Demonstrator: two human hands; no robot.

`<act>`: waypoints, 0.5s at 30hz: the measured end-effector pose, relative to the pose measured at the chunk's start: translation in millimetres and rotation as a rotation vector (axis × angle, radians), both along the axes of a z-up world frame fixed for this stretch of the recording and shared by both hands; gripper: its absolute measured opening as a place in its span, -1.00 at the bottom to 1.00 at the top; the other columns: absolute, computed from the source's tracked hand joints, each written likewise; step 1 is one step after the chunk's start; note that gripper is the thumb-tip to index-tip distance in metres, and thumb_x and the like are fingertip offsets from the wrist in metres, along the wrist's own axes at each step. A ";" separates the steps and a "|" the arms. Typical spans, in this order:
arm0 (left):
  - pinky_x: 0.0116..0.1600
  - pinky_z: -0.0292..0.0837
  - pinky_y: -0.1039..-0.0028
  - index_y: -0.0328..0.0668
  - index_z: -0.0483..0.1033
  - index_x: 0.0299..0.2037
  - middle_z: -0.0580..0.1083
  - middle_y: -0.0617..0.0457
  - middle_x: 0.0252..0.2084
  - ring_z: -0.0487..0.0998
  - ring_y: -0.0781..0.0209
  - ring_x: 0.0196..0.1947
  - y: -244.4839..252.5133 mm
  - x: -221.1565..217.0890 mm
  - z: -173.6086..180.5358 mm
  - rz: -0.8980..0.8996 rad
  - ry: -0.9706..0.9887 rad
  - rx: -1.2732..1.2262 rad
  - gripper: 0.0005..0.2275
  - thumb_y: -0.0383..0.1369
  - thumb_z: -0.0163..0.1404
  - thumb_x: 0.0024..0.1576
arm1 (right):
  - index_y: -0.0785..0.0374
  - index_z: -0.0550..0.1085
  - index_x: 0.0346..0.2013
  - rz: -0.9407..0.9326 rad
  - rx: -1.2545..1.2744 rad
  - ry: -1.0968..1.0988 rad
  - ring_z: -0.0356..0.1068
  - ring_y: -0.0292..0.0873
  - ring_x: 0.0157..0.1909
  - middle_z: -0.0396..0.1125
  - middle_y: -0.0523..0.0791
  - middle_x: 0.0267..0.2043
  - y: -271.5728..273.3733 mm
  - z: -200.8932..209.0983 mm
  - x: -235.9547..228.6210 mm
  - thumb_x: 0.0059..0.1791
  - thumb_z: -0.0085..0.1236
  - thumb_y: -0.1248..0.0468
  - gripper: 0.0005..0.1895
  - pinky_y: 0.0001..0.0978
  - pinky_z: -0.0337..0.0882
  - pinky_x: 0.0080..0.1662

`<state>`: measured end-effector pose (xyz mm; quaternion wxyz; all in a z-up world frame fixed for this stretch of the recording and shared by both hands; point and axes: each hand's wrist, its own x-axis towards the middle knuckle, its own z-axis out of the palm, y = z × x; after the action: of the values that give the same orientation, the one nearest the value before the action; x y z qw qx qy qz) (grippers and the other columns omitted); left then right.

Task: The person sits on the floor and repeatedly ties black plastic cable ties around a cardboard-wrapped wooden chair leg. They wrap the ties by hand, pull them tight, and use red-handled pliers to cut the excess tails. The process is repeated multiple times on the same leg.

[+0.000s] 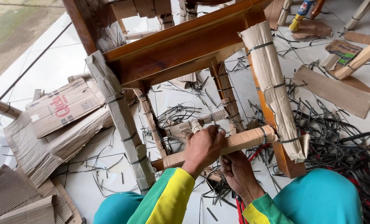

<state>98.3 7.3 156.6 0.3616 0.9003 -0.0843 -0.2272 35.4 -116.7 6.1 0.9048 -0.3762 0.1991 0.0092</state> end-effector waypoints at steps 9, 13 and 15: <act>-0.23 0.37 0.19 -0.15 0.46 -0.40 0.51 0.03 -0.43 0.47 -0.02 -0.39 6.3 -12.9 -49.2 -0.088 -0.809 -0.150 -0.78 -0.28 0.00 0.28 | 0.21 0.38 -0.41 -0.008 -0.150 0.089 -0.15 -0.34 -0.65 0.01 -0.20 -0.64 0.9 25.4 -9.8 0.07 0.17 0.31 -0.81 -0.47 -0.21 -0.57; -0.23 0.31 0.26 -0.22 0.57 -0.10 0.43 -0.03 -0.17 0.36 0.07 -0.25 12.5 -34.4 -45.4 -0.254 -1.003 0.063 -0.86 -0.36 -0.01 0.30 | 0.20 0.42 -0.40 0.013 -0.202 0.121 -0.14 -0.36 -0.66 0.03 -0.21 -0.63 -1.2 49.2 -27.9 0.11 0.10 0.31 -0.81 -0.52 -0.21 -0.58; -0.28 0.27 0.27 -0.21 0.46 -0.16 0.41 -0.03 -0.24 0.33 0.07 -0.37 11.7 -43.5 -42.5 -0.142 -1.139 0.065 -0.95 -0.43 -0.04 0.28 | 0.34 0.53 -0.24 0.012 -0.240 0.231 -0.04 -0.33 -0.60 0.11 -0.14 -0.59 1.3 64.5 -37.3 0.08 0.12 0.29 -0.86 -0.55 -0.11 -0.54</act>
<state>54.8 19.0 114.1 0.2153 0.8834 -0.3191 0.2672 -1.8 -115.4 70.6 0.8244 -0.4792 0.2994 0.0340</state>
